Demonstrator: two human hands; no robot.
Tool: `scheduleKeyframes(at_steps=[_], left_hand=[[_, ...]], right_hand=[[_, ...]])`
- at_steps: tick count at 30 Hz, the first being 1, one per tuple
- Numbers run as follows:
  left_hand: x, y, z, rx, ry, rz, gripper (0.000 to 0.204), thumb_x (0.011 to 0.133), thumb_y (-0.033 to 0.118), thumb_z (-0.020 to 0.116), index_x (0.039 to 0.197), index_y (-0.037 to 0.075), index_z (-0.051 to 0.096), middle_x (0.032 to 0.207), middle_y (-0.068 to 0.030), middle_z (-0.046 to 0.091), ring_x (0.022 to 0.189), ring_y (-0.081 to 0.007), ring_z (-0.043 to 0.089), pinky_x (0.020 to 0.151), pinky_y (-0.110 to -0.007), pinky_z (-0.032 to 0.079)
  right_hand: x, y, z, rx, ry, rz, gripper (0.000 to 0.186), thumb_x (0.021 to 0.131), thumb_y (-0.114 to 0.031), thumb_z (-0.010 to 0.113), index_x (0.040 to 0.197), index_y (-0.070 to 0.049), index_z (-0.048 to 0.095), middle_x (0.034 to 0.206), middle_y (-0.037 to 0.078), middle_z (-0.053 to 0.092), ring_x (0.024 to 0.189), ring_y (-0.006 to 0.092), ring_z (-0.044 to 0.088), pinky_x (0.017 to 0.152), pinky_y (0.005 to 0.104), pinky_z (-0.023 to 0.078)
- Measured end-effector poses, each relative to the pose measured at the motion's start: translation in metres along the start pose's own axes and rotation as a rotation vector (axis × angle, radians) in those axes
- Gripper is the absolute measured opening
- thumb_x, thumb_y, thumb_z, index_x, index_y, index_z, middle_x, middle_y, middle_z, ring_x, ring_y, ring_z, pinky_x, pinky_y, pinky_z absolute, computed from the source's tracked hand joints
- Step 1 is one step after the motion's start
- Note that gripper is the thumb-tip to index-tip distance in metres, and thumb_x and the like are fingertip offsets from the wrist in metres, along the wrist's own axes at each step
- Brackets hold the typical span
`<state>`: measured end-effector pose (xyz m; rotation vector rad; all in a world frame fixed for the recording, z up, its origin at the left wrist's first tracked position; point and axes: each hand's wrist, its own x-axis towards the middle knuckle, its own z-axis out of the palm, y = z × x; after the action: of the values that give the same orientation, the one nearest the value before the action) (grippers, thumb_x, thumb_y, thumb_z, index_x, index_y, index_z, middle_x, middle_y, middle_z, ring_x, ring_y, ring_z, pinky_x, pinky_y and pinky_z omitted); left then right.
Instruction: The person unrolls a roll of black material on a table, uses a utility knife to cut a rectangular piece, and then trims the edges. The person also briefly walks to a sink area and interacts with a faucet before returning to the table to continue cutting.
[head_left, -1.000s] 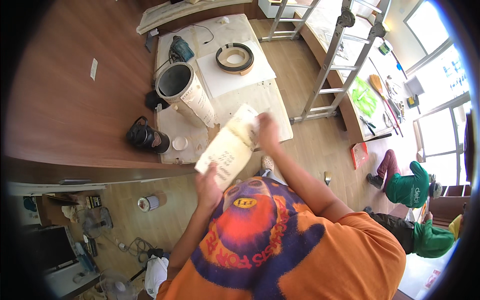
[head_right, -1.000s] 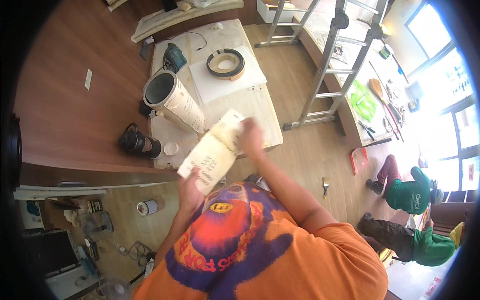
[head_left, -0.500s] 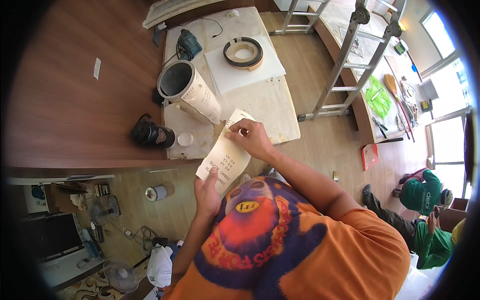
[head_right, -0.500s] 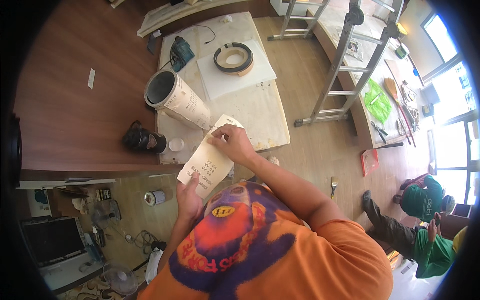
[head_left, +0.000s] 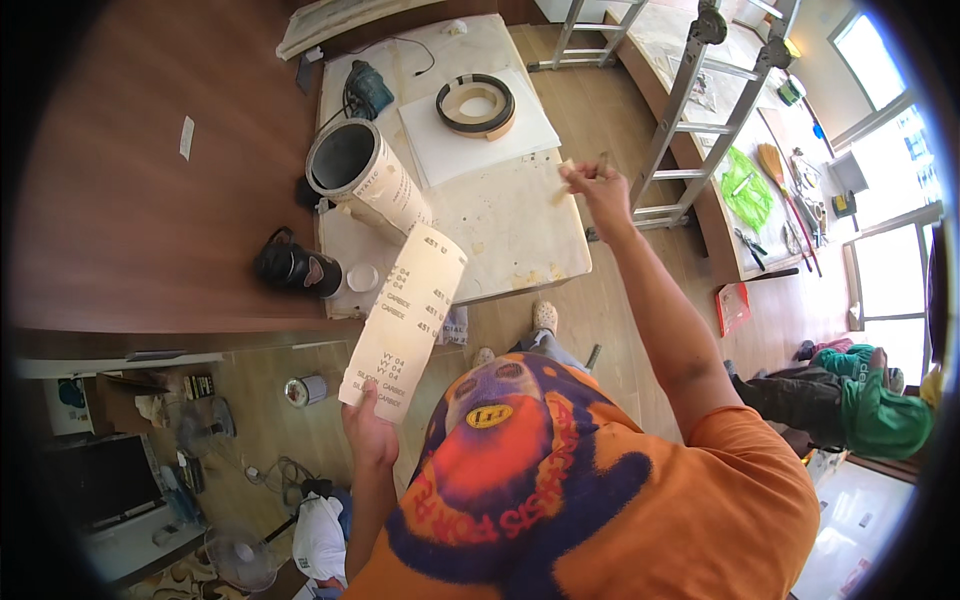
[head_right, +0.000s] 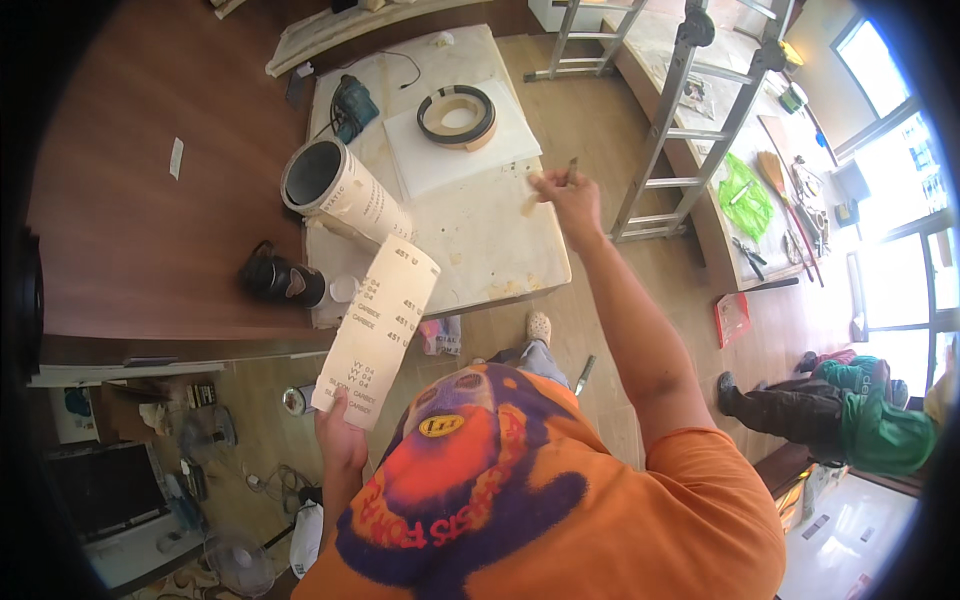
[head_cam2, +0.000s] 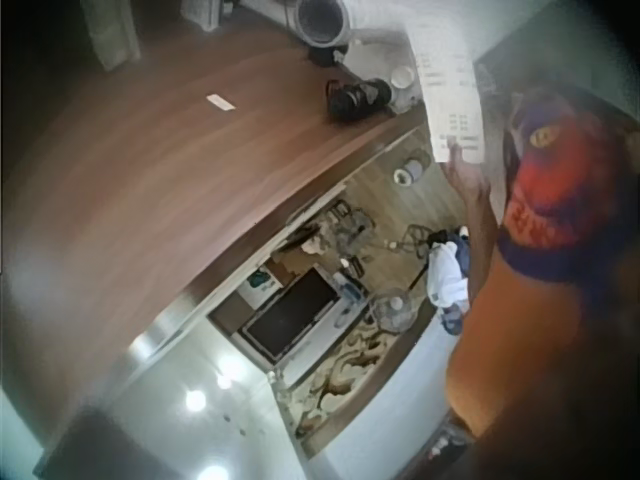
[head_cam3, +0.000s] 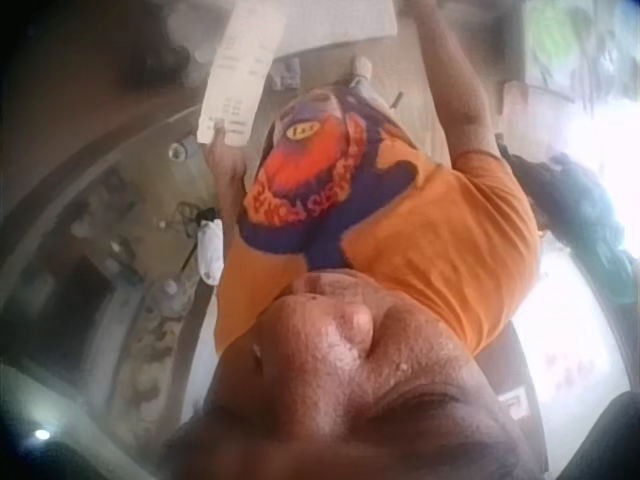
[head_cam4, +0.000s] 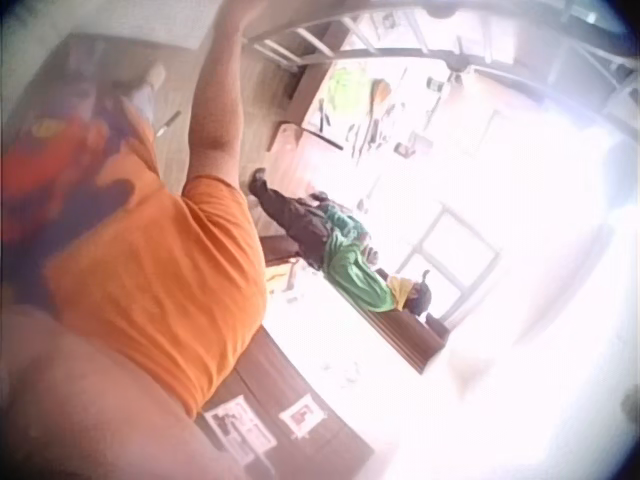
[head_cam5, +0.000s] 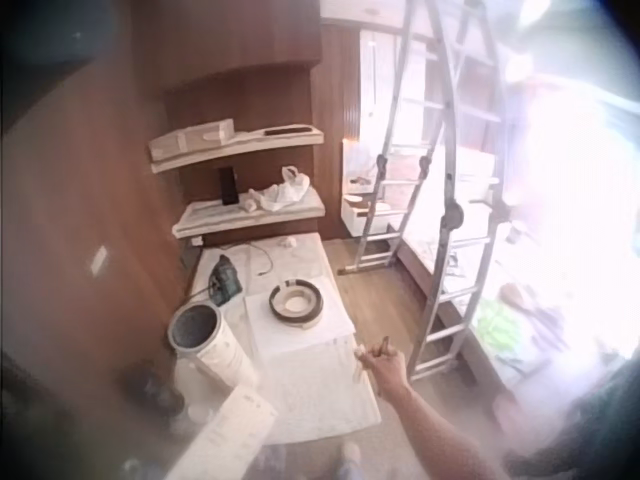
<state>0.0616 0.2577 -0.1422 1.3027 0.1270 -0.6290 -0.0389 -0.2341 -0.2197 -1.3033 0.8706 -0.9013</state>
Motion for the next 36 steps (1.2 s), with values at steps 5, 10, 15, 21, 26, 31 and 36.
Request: scheduleKeyframes(at_steps=[5,10,15,21,26,31,36], left_hand=[[0.002,0.001,0.008,0.013,-0.079,-0.052,0.041,0.113,0.008,0.054,0.151,-0.007,0.051,0.147,-0.0206,0.064,0.132,-0.0308,0.066,0.112,-0.045,0.054],[0.002,0.006,0.009,0.007,-0.171,-0.051,0.042,0.112,0.007,0.055,0.152,-0.006,0.050,0.147,-0.0202,0.065,0.132,-0.0306,0.067,0.112,-0.045,0.054],[0.004,0.004,0.006,-0.023,-0.142,-0.111,0.041,0.112,0.005,0.055,0.150,-0.006,0.051,0.146,-0.0204,0.065,0.131,-0.0307,0.067,0.112,-0.046,0.055],[0.009,0.002,0.000,-0.032,-0.124,-0.150,0.040,0.112,0.005,0.055,0.150,-0.005,0.051,0.146,-0.0196,0.065,0.131,-0.0307,0.067,0.111,-0.045,0.055],[0.016,0.002,0.004,-0.011,-0.162,-0.150,0.041,0.112,0.006,0.055,0.151,-0.006,0.051,0.147,-0.0196,0.065,0.131,-0.0306,0.067,0.112,-0.045,0.055],[0.019,0.005,0.010,0.007,-0.190,-0.158,0.041,0.112,0.005,0.055,0.151,-0.006,0.050,0.148,-0.0204,0.063,0.133,-0.0303,0.066,0.113,-0.044,0.054],[0.027,0.001,0.010,-0.014,-0.204,-0.168,0.042,0.111,0.005,0.055,0.151,-0.006,0.050,0.148,-0.0211,0.063,0.133,-0.0309,0.066,0.113,-0.044,0.055]], right_hand=[[-0.033,0.016,0.043,-0.036,-0.061,0.157,0.035,0.086,-0.022,0.097,0.102,0.000,0.075,0.088,0.002,0.072,0.073,0.0083,0.061,0.062,0.0259,0.042],[-0.041,0.029,0.050,0.012,-0.218,0.215,0.040,0.086,-0.024,0.097,0.111,0.000,0.078,0.092,0.001,0.074,0.069,0.0057,0.053,0.057,0.0248,0.036],[-0.025,0.043,0.031,-0.287,-0.107,0.163,0.038,0.088,-0.021,0.095,0.114,0.001,0.078,0.096,0.003,0.078,0.076,0.0089,0.062,0.068,0.0249,0.049],[-0.021,0.047,0.017,-0.261,-0.064,0.230,0.046,0.089,-0.012,0.091,0.129,0.005,0.075,0.103,0.008,0.080,0.093,0.0160,0.075,0.090,0.0286,0.057],[-0.024,0.089,0.005,0.005,-0.206,0.168,0.060,0.088,-0.007,0.089,0.143,0.006,0.068,0.124,0.012,0.076,0.107,0.0178,0.074,0.094,0.0293,0.056],[-0.031,0.071,0.005,-0.321,-0.172,0.223,0.052,0.081,-0.010,0.094,0.127,0.005,0.076,0.116,0.008,0.077,0.094,0.0162,0.073,0.086,0.0297,0.057],[-0.029,0.058,-0.008,-0.632,-0.144,0.169,0.025,0.081,-0.015,0.094,0.098,-0.001,0.083,0.083,0.004,0.076,0.077,0.0132,0.070,0.072,0.0309,0.057]])
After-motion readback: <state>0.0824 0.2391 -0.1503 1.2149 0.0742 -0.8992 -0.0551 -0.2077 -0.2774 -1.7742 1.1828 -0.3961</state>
